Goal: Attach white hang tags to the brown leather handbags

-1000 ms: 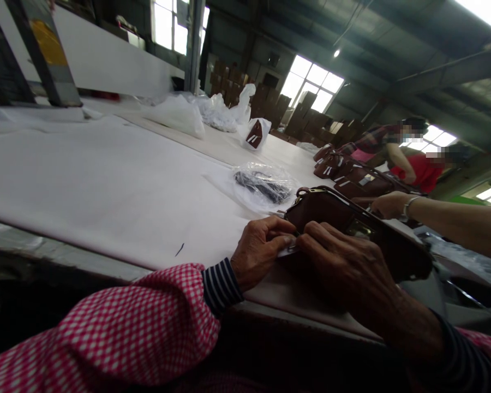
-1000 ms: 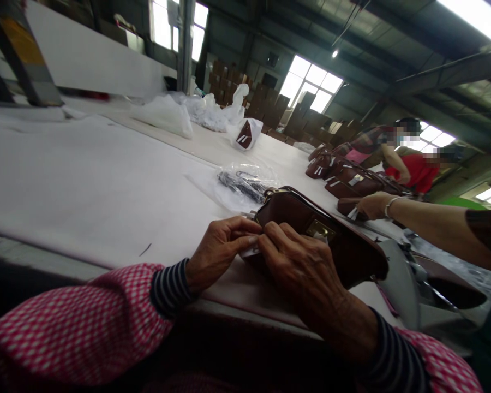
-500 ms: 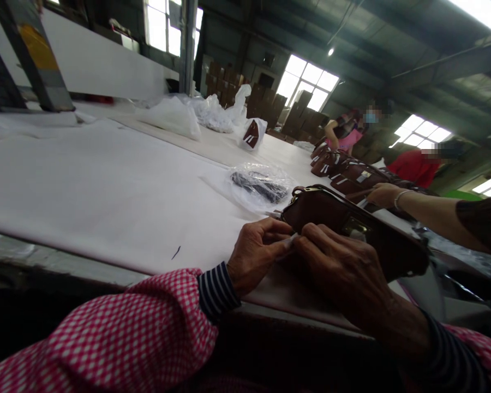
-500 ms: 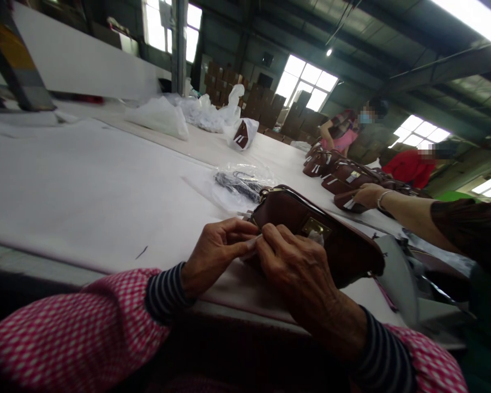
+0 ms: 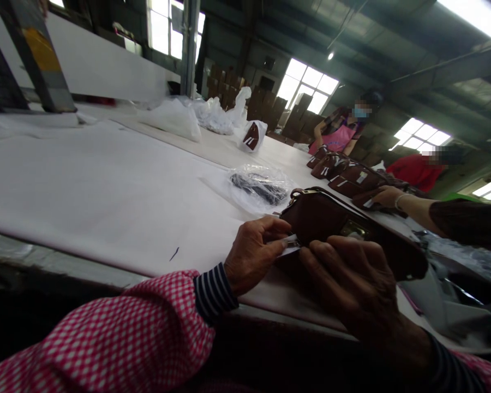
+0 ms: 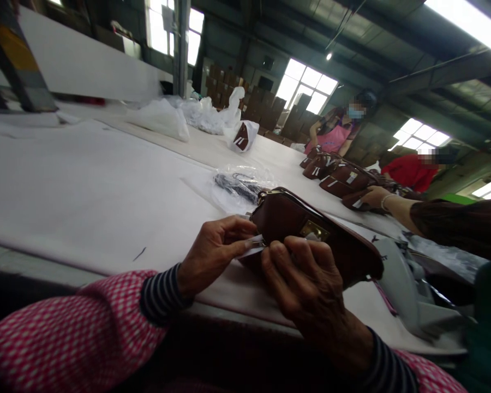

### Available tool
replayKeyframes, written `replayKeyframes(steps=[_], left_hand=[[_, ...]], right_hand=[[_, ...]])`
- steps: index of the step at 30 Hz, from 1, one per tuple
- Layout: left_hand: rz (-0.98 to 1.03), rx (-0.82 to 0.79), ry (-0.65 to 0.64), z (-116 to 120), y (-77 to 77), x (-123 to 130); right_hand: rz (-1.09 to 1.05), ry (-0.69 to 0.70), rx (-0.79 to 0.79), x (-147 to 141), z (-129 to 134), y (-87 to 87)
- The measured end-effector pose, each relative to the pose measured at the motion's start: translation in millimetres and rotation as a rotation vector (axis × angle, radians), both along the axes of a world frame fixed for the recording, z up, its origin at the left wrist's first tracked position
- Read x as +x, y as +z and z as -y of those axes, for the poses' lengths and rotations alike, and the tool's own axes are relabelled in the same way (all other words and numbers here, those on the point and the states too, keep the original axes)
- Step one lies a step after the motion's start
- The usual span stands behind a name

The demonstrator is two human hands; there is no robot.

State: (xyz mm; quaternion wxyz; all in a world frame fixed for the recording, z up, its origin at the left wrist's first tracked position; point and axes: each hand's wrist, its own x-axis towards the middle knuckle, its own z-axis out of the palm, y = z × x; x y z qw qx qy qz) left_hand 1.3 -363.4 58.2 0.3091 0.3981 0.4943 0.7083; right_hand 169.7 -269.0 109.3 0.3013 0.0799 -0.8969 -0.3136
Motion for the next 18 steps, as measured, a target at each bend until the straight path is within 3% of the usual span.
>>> replayKeyframes(steps=[6,18], left_hand=[[-0.118,-0.068,0.008,1,11.6,-5],[-0.086,-0.115,-0.015,-3,19.7,-9]], right_hand=[[-0.085,-0.016,-0.019,-9,-5,-15.8],[-0.064,0.014,-0.035,-12,-8,-15.1]])
